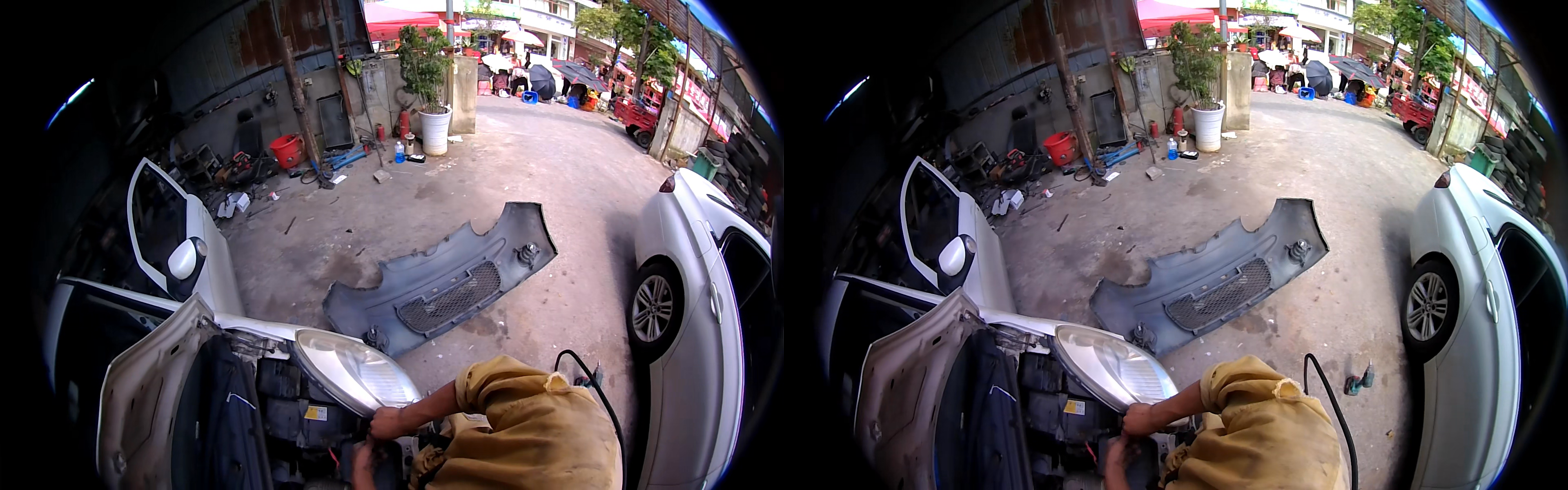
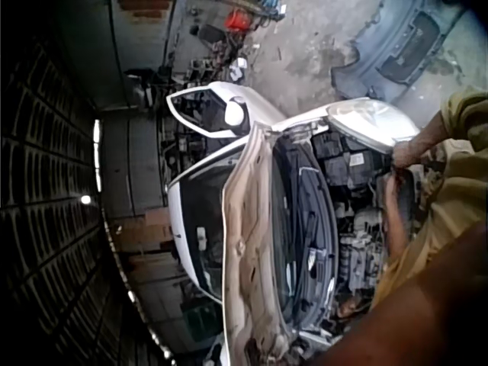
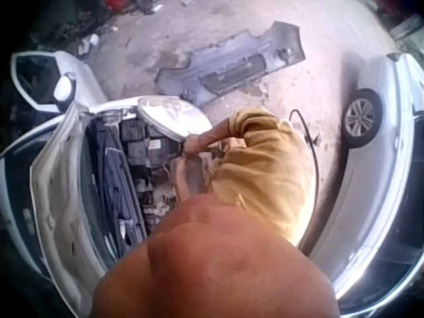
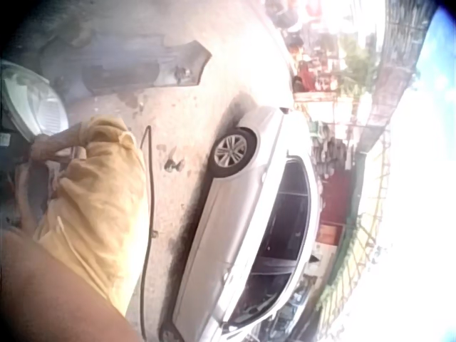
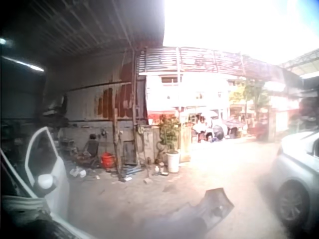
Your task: The person works on the front left headlight assembly of a white car with the hood open. They use a wrench to tighten bolts securing the headlight to the vehicle frame and manipulate the wiring harness connected to the back of the headlight. The person adjusts the headlight position and ensures the electrical connections are secure.
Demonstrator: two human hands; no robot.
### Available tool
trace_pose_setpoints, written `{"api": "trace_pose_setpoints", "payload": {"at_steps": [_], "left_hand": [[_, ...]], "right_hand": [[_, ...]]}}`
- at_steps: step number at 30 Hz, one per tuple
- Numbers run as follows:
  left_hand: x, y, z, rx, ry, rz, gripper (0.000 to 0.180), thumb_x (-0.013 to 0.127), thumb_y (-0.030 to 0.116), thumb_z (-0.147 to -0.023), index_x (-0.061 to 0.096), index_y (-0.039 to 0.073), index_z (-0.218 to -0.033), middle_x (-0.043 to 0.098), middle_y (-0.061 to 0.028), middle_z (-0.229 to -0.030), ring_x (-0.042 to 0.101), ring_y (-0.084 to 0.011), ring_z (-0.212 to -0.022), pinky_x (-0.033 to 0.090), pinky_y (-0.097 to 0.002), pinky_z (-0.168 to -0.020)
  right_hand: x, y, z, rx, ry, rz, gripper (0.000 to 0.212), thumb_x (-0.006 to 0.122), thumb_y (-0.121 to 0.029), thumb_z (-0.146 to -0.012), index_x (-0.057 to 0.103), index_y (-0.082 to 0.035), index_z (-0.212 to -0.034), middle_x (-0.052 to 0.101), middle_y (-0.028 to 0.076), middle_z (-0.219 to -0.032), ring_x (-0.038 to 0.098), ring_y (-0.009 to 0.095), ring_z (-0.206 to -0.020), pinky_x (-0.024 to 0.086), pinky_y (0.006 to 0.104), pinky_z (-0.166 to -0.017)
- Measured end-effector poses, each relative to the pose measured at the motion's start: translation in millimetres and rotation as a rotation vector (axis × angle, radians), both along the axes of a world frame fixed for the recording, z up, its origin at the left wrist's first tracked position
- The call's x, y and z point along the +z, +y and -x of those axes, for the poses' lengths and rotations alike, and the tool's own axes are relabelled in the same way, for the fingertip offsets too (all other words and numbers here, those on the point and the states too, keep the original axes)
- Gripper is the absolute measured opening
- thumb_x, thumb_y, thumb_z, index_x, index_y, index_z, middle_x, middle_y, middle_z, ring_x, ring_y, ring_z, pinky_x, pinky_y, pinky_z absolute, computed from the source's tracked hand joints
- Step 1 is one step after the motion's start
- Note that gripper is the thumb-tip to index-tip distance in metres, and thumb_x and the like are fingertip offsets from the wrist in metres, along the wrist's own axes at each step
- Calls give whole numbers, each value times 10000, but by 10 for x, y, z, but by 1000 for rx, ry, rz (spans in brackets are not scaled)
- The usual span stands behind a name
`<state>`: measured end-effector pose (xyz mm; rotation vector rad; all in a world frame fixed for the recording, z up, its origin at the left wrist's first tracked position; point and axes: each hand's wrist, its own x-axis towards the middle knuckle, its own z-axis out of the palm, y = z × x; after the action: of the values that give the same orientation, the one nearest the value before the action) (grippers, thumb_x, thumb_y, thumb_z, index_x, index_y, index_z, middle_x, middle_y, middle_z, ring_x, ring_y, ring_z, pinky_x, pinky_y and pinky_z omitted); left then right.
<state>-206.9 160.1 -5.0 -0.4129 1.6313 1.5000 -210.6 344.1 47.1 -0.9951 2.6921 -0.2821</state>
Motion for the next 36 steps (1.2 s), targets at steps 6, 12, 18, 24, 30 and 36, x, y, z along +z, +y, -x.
{"api": "trace_pose_setpoints", "payload": {"at_steps": [6,12,18,24,30,36], "left_hand": [[123,89,-68,21,27,-33,441,593,511,-843,608,72,-873,591,-48,-676,551,-180,-505,440,-312,-457],[76,264,49,-33,164,22,370,506,394,-924,605,55,-814,542,-49,-588,529,-190,-438,387,-313,-397],[-47,164,104,-62,142,46,351,530,372,-917,597,48,-799,546,-52,-597,533,-190,-443,391,-314,-400],[10,155,112,-87,152,53,356,536,365,-916,583,47,-764,544,-55,-596,529,-189,-450,397,-308,-412],[224,229,148,-115,114,114,362,529,345,-921,565,55,-707,529,-48,-577,504,-179,-439,380,-305,-411],[242,289,182,-153,123,157,351,535,328,-921,564,62,-694,514,-38,-563,486,-167,-437,368,-302,-411]], "right_hand": [[-86,-38,-45,-254,-349,212,241,586,-236,-764,667,-29,-858,666,179,-855,647,343,-830,513,433,-716],[-42,41,-178,-709,-606,384,360,586,-314,-780,650,13,-914,643,235,-947,619,357,-948,484,431,-781],[56,-29,-234,-822,-613,404,394,603,-330,-761,648,26,-925,640,241,-972,620,347,-963,489,420,-783],[116,-22,-285,-876,-604,431,397,620,-322,-746,651,28,-932,645,241,-951,628,349,-940,495,417,-767],[172,-20,-307,-900,-621,468,387,618,-308,-749,652,28,-937,645,235,-963,627,345,-945,492,415,-774],[35,-12,-328,-961,-636,546,401,624,-330,-751,660,23,-938,648,233,-957,626,339,-950,482,409,-787]]}}
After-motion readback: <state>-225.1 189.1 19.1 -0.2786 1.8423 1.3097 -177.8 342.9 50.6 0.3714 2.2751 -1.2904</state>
